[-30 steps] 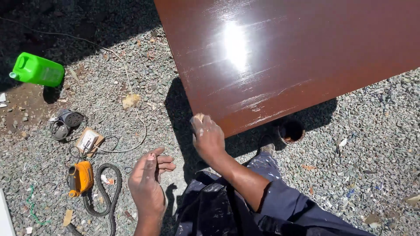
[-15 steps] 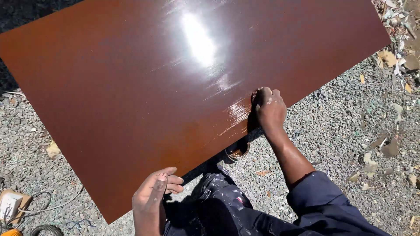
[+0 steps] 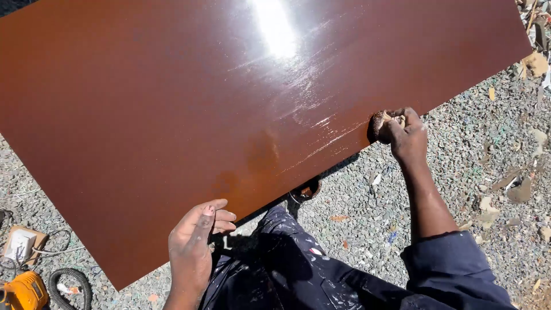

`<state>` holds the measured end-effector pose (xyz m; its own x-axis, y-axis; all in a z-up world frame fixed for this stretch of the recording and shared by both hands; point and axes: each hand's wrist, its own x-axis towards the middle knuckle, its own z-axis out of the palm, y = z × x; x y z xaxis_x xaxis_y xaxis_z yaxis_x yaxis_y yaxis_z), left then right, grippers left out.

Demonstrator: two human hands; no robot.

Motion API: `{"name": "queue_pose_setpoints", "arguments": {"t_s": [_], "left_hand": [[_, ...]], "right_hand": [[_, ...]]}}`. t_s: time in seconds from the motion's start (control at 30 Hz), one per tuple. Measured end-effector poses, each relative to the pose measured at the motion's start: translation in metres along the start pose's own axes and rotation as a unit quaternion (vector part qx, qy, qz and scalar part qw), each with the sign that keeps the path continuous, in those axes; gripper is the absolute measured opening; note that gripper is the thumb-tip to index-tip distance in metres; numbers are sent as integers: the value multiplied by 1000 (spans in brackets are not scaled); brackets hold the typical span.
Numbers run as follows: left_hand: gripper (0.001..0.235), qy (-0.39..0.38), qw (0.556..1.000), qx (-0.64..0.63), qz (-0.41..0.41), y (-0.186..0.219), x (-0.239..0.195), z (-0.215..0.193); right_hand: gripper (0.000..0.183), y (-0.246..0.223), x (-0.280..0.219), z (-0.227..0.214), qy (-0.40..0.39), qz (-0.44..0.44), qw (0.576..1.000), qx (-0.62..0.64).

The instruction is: Applying a brown finish or stain to a large wooden furniture panel using a sponge

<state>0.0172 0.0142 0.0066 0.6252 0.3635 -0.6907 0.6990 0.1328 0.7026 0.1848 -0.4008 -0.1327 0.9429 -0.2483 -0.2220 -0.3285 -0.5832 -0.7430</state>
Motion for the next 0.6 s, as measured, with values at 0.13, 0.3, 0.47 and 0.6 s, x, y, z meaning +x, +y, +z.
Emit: {"name": "queue_pose_setpoints", "arguments": {"t_s": [0.13, 0.3, 0.47, 0.6], "left_hand": [[42, 7, 996, -60, 67, -13, -4, -37], [41, 17, 990, -77, 114, -50, -20, -123], [47, 35, 991, -58, 115, -99, -50, -239], [45, 49, 992, -63, 97, -134, -79, -311]], "right_hand": [[12, -44, -105, 84, -84, 3, 996, 8], [14, -85, -260, 218, -95, -145, 984, -36], [19, -142, -409, 356, -45, -257, 961, -90], [11, -175, -495, 426, -88, -300, 947, -71]]}}
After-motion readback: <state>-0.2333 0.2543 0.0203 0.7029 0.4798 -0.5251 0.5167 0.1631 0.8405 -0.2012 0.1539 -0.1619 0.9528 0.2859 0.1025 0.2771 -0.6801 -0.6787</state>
